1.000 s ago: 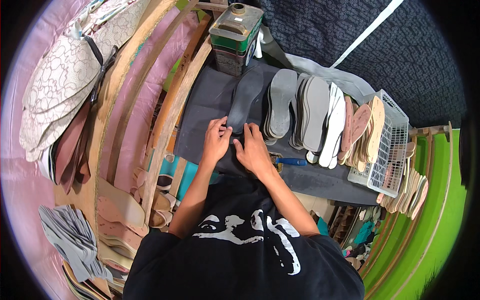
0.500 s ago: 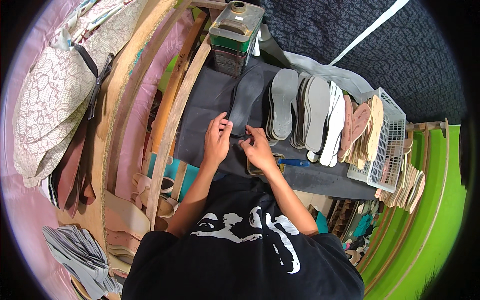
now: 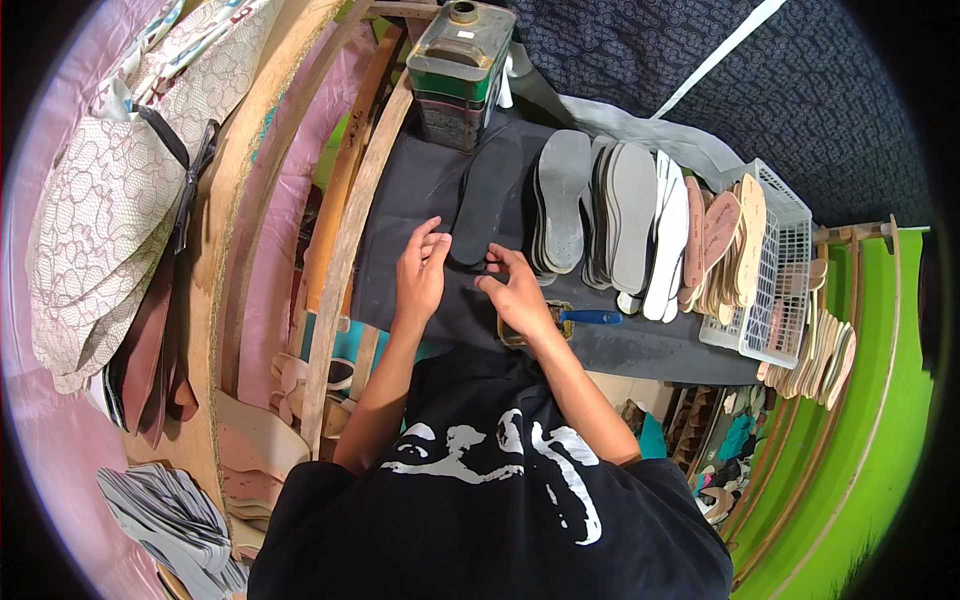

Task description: The recorder applies glue to shoe soles using a brush.

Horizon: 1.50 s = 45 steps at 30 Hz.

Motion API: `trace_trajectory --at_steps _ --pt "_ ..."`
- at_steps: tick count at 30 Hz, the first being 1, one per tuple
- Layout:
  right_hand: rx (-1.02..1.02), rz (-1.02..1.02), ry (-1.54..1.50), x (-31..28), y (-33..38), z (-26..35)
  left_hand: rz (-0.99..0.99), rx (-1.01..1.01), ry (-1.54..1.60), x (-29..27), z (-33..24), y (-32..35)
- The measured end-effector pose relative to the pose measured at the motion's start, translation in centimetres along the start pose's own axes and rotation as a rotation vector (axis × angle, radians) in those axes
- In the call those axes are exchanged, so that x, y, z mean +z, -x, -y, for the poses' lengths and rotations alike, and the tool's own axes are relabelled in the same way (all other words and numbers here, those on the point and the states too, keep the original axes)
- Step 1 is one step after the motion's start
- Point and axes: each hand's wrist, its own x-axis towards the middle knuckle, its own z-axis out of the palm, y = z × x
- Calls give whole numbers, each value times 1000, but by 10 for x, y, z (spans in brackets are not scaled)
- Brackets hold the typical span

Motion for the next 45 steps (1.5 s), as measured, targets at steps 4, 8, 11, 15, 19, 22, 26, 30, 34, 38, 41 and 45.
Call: trace_trajectory --at_steps 4,8,11,15,19,22,26,30,34,38,41,45 --pt "37 -1 -40 -2 0 7 30 -17 34 -3 -2 -5" --pt "77 8 -261 1 -3 0 71 -74 108 -4 -14 -5" --pt "156 3 -546 1 -4 6 71 -130 281 -5 -25 -3" --pt "88 -96 -681 10 -8 12 142 -181 424 -8 -28 -3" --pt "-5 -207 -664 13 -19 9 194 -215 504 -8 -32 -3" --pt "-40 -196 -657 12 -14 13 217 -304 627 -10 -30 -5" --pt "-22 -63 -742 -6 22 29 346 -493 922 -16 -19 -13" --pt "61 106 -740 -42 66 25 342 -624 1174 -24 -21 -15" --pt "104 175 -726 -83 107 4 331 -578 1133 -38 -29 4" --pt "107 53 -668 -138 142 -12 428 -563 990 -41 -49 48" --pt "120 -65 -579 -186 164 -35 673 -488 1147 -41 -33 94" --pt "184 -149 -520 -250 193 -86 432 -627 830 16 -37 166"
